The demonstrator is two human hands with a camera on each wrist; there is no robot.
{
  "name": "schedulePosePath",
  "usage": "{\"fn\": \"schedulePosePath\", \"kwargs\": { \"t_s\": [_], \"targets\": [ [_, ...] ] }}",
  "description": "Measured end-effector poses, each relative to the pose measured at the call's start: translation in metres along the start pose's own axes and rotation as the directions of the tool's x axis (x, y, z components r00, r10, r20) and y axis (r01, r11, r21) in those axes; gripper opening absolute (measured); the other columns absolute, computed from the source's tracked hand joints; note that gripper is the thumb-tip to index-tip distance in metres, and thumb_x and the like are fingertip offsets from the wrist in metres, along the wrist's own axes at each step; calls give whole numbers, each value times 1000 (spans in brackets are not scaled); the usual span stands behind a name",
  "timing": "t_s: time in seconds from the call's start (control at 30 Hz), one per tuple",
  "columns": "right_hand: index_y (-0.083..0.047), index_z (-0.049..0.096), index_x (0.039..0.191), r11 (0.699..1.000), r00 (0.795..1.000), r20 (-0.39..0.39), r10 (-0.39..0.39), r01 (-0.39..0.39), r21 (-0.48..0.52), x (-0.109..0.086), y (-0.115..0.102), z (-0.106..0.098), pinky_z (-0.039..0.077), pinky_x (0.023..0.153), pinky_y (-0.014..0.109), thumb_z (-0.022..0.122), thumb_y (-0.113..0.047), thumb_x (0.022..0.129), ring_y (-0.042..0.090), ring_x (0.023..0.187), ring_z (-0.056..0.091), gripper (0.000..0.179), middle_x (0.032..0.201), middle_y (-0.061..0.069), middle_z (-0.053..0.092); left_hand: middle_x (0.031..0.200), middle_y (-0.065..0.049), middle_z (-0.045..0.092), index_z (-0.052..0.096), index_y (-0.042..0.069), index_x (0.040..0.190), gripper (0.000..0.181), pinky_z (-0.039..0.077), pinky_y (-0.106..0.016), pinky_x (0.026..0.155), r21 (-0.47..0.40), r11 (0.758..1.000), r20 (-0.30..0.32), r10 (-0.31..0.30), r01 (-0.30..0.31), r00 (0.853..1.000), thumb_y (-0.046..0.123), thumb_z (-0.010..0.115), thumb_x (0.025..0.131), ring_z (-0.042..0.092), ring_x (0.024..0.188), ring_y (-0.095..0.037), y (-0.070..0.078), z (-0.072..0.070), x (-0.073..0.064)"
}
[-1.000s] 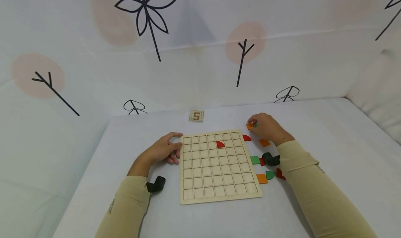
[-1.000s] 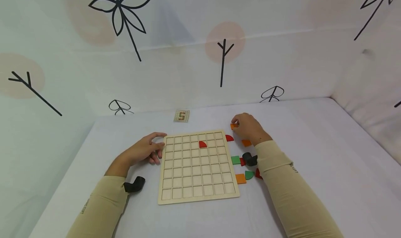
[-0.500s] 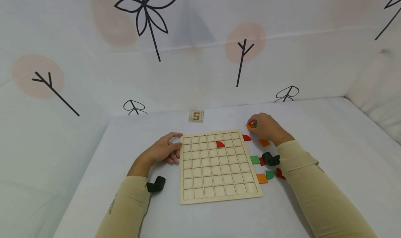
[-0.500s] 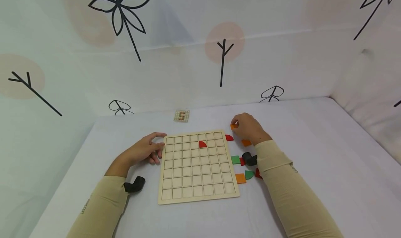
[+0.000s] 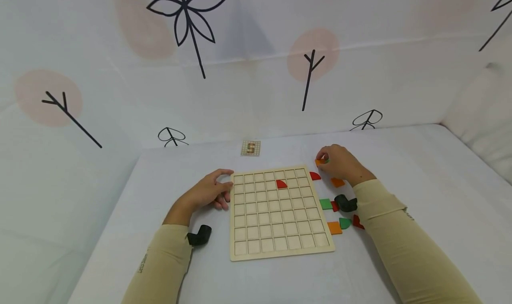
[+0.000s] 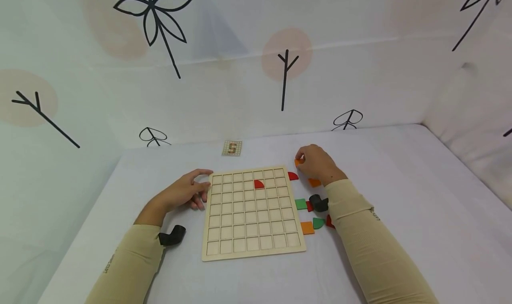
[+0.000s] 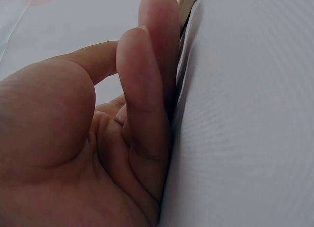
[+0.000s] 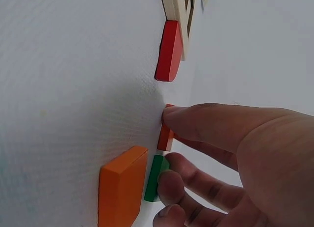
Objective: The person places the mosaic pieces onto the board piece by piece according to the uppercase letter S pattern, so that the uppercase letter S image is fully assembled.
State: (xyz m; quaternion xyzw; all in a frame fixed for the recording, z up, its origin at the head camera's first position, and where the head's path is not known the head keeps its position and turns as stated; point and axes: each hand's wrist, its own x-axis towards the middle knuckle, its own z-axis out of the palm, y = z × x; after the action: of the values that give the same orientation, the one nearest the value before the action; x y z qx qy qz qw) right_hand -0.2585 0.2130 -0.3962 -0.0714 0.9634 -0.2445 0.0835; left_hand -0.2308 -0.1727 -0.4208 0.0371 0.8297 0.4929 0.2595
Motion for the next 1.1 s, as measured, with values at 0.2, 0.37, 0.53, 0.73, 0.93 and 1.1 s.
{"fn": "schedulePosePath", "kwargs": {
  "t_s": [0.2, 0.37, 0.53, 0.73, 0.93, 1.1],
  "targets": [
    [1, 65, 117, 1000, 1000, 0, 12, -12, -10, 1, 0, 1, 51, 88, 47, 61, -8, 92, 35, 102, 54, 27, 120, 26, 59, 79, -7, 66, 37, 24, 150, 49, 53, -27, 56, 0, 1000, -5, -8, 8, 1000, 28, 54, 104, 67, 59, -16, 1, 1, -1],
    [1, 65, 116, 1000, 1000, 5, 21, -21, -9, 1, -1, 0, 51, 86, 45, 61, -10, 93, 35, 102, 53, 26, 120, 26, 59, 79, -7, 66, 37, 24, 150, 49, 53, -27, 56, 0, 1000, -6, -4, 4, 1000, 27, 54, 104, 67, 59, -16, 1, 0, -1],
    [1, 64, 115, 1000, 1000, 5, 18, -18, -15, 1, -1, 1, 51, 86, 45, 63, -12, 94, 35, 101, 53, 25, 120, 26, 59, 79, -7, 66, 36, 24, 150, 49, 53, -27, 56, 0, 1000, 0, -6, 6, 1000, 28, 54, 104, 67, 60, -16, 0, 0, 0],
    [2, 64, 114, 1000, 1000, -10, 18, -18, -15, 1, 0, 2, 50, 86, 46, 65, -15, 95, 35, 101, 53, 26, 120, 26, 59, 78, -7, 66, 36, 24, 150, 49, 53, -27, 55, -8, 1000, 1, -4, 4, 1000, 27, 54, 104, 67, 59, -16, 1, 0, -2],
    [3, 63, 114, 999, 999, -27, 28, -28, -15, -1, -4, 1, 50, 90, 50, 66, -17, 96, 36, 103, 53, 27, 121, 26, 58, 79, -7, 66, 37, 24, 150, 49, 53, -27, 56, -9, 1000, 0, -15, 15, 1000, 28, 54, 104, 67, 59, -16, 1, 0, -2],
    [3, 62, 115, 999, 999, -50, 9, -10, -31, -3, -13, -1, 51, 91, 50, 66, -17, 96, 35, 102, 55, 29, 122, 25, 60, 80, -8, 66, 36, 25, 151, 50, 53, -27, 56, -6, 1000, 1, -7, 7, 1000, 28, 54, 104, 67, 60, -16, 2, 1, -2]
  ]
}}
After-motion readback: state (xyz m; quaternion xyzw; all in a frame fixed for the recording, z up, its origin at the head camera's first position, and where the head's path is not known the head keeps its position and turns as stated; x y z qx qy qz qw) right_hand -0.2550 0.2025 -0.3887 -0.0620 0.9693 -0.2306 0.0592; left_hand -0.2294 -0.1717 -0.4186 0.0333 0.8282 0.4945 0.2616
